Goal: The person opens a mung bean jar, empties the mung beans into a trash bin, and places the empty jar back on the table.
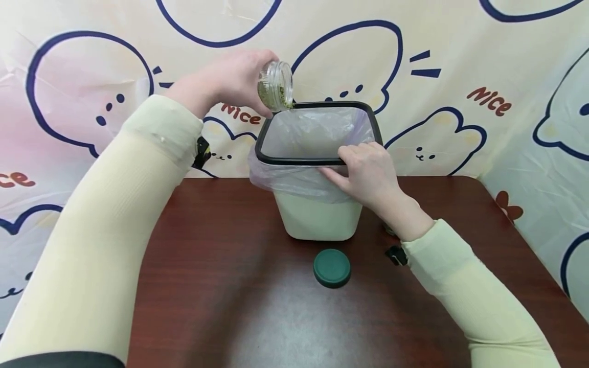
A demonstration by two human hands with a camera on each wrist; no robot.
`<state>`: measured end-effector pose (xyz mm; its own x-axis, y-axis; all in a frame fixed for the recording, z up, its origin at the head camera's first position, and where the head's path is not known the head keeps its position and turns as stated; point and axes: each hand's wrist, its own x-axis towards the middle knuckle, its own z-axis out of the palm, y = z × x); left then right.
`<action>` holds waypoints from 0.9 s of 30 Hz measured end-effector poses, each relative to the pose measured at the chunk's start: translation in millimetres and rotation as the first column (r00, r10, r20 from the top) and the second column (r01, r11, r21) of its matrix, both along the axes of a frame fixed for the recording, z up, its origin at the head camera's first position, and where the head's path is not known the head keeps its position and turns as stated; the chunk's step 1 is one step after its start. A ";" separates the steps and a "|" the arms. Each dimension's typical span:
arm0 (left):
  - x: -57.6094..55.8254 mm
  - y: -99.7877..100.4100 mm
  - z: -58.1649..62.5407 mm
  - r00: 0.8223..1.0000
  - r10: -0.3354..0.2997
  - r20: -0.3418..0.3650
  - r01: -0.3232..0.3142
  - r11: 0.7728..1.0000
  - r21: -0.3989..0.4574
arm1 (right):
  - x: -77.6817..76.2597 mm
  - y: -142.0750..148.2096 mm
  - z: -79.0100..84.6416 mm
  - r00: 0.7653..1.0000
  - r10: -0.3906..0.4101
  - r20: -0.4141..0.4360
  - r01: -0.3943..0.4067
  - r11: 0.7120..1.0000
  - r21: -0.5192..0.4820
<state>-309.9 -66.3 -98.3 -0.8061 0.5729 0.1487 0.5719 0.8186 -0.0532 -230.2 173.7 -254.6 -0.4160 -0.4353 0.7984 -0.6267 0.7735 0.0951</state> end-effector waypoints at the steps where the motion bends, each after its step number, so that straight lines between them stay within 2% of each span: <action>1: -0.2 -0.2 -0.5 1.000 0.001 -0.001 -0.001 1.000 0.003 | 0.0 -0.1 -0.1 1.000 0.002 -0.001 -0.002 1.000 -0.001; 7: 1.1 -0.6 1.8 1.000 -0.012 -0.025 0.012 1.000 0.026 | 1.3 -0.1 1.1 1.000 -0.002 0.007 0.002 1.000 0.005; 13: 2.3 0.1 7.3 0.993 0.009 -0.117 0.000 0.997 0.082 | 2.1 0.4 3.3 1.000 -0.011 0.017 0.011 1.000 0.010; 21: 1.8 -1.2 6.8 0.995 -0.018 -0.093 0.020 1.000 0.017 | 2.2 0.0 3.4 1.000 -0.009 0.014 0.008 1.000 0.010; 27: 1.8 -1.5 6.2 0.995 -0.013 -0.099 0.016 0.999 0.029 | 2.2 1.3 2.9 1.000 -0.015 0.020 0.015 1.000 0.011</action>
